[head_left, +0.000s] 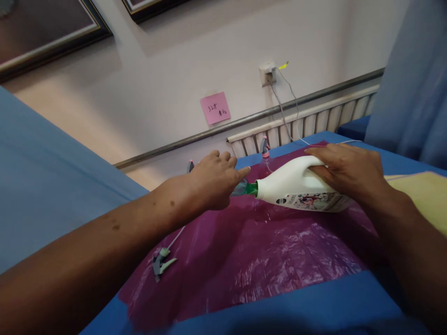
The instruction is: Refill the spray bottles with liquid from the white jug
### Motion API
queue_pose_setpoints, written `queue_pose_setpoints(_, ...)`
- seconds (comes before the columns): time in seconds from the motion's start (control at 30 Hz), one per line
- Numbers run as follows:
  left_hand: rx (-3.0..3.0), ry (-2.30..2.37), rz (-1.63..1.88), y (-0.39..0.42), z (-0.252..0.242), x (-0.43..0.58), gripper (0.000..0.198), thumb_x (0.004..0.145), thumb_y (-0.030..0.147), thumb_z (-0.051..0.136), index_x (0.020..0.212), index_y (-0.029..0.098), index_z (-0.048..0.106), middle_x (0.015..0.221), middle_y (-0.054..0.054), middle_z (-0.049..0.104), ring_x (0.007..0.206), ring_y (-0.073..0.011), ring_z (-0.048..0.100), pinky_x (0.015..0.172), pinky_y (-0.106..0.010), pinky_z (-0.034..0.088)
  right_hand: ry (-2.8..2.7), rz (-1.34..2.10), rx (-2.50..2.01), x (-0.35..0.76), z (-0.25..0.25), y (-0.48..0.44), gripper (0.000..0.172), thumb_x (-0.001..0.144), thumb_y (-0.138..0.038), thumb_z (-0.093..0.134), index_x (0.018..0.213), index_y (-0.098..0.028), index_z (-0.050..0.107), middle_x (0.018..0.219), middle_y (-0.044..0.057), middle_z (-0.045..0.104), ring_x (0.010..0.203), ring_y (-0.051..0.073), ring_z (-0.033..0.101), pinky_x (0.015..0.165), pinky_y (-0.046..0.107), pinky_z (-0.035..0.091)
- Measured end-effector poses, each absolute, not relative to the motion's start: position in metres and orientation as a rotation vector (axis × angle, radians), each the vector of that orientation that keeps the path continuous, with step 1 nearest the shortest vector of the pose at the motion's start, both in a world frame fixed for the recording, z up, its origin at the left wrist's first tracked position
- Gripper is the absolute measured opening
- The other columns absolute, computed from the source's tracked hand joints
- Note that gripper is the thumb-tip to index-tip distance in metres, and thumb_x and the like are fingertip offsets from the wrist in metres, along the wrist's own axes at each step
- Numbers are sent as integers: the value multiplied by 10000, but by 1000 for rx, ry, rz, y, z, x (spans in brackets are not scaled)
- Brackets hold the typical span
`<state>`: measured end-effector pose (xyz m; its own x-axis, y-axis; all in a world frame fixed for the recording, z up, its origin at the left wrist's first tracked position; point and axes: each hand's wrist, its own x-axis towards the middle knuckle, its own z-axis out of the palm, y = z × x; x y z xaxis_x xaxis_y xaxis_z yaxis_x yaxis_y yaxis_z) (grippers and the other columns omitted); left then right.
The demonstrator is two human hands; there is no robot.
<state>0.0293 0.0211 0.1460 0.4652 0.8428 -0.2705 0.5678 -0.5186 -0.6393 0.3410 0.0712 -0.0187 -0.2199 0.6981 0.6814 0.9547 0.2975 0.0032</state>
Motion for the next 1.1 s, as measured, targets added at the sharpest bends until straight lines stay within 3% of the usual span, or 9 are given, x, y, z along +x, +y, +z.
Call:
queue_pose_setpoints(0.4,-2266,-1065,849,22,156,58,708,847,182,794,1524,308,629,1353,-155,681,1348,-441,523,1117,-523,356,-1994,-539,-1447,344,-20,73,351,1053,-426,599,1347,-352,778,1156,53,797,1015,286,682,672,357,288)
queue_pose_setpoints(0.83,-2208,-1013,830,15,159,60,650,888,189,761,1518,285,633,1378,-140,690,1339,-407,562,1113,-490,385,-1968,-558,-1474,348,-23,74,365,1063,-439,581,1373,-375,762,1166,34,793,1025,280,701,666,353,289)
queue_pose_setpoints(1.1,-2258,-1182,565,15,151,25,814,905,231,717,1686,304,500,1349,-156,696,1231,-388,618,994,-463,466,-1901,-449,-1521,358,-23,72,416,1074,-458,552,1438,-413,748,1193,16,797,1063,263,701,708,372,348)
